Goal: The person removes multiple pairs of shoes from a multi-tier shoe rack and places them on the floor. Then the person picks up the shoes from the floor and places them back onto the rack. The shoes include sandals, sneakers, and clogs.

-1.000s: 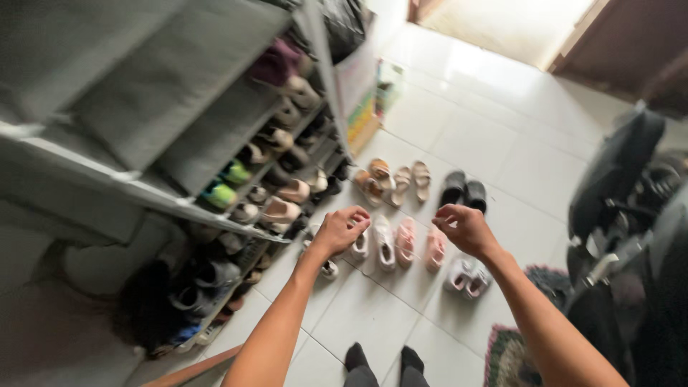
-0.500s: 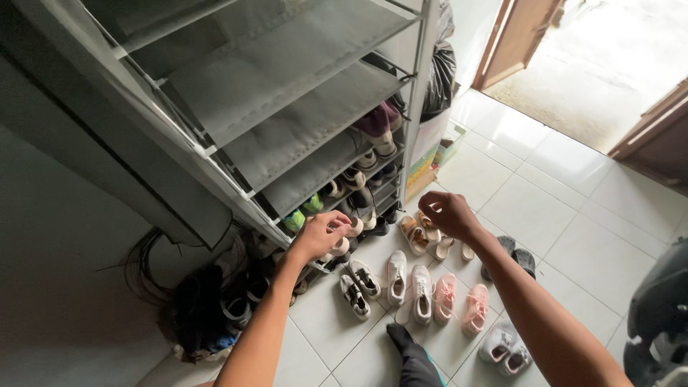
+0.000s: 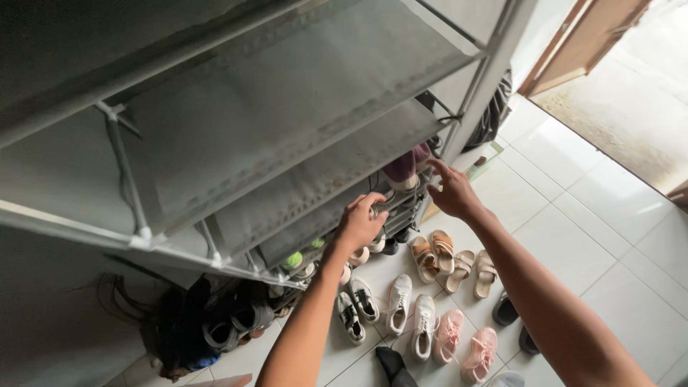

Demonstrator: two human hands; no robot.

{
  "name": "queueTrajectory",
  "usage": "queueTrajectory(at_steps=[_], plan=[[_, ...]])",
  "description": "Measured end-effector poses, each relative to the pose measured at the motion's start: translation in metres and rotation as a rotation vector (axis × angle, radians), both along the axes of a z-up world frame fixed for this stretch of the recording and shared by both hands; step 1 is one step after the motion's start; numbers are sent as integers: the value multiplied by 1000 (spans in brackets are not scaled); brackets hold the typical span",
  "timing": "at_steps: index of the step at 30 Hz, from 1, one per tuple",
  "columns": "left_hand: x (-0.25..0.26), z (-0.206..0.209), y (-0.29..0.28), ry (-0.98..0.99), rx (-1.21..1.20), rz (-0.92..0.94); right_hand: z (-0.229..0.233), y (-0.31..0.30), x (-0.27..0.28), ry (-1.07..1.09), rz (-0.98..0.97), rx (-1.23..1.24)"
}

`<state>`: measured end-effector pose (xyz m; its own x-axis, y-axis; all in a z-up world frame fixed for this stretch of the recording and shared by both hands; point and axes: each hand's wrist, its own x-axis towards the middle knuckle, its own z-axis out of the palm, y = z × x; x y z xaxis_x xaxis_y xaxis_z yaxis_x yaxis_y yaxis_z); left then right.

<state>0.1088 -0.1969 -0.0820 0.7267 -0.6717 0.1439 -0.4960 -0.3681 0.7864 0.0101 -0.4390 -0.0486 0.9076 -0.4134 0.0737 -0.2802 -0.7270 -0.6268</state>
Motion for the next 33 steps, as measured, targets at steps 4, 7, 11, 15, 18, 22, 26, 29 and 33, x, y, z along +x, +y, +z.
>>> queueTrajectory(at_steps=[4,7,11,15,18,22,26,29,33], plan=[[30,-23,-76,-140,-3,48,-9,-30,50,8,73,-116],[38,-24,-121,-311,-46,123,-17,-46,75,2,179,-141],[47,-14,-141,-82,171,134,-28,-57,99,160,233,-256],[54,-34,-151,-180,69,170,-29,-59,106,253,163,-192],[62,-65,-155,-349,120,230,-22,-54,105,94,206,-211],[77,-111,-146,-556,285,301,-16,-45,99,1,218,-108],[75,-100,-114,-276,106,323,-16,-30,89,-128,223,-109],[62,-72,-86,-286,-118,307,-16,-11,74,-270,224,-113],[43,-42,-53,-229,-168,359,-8,18,53,-232,164,-147]])
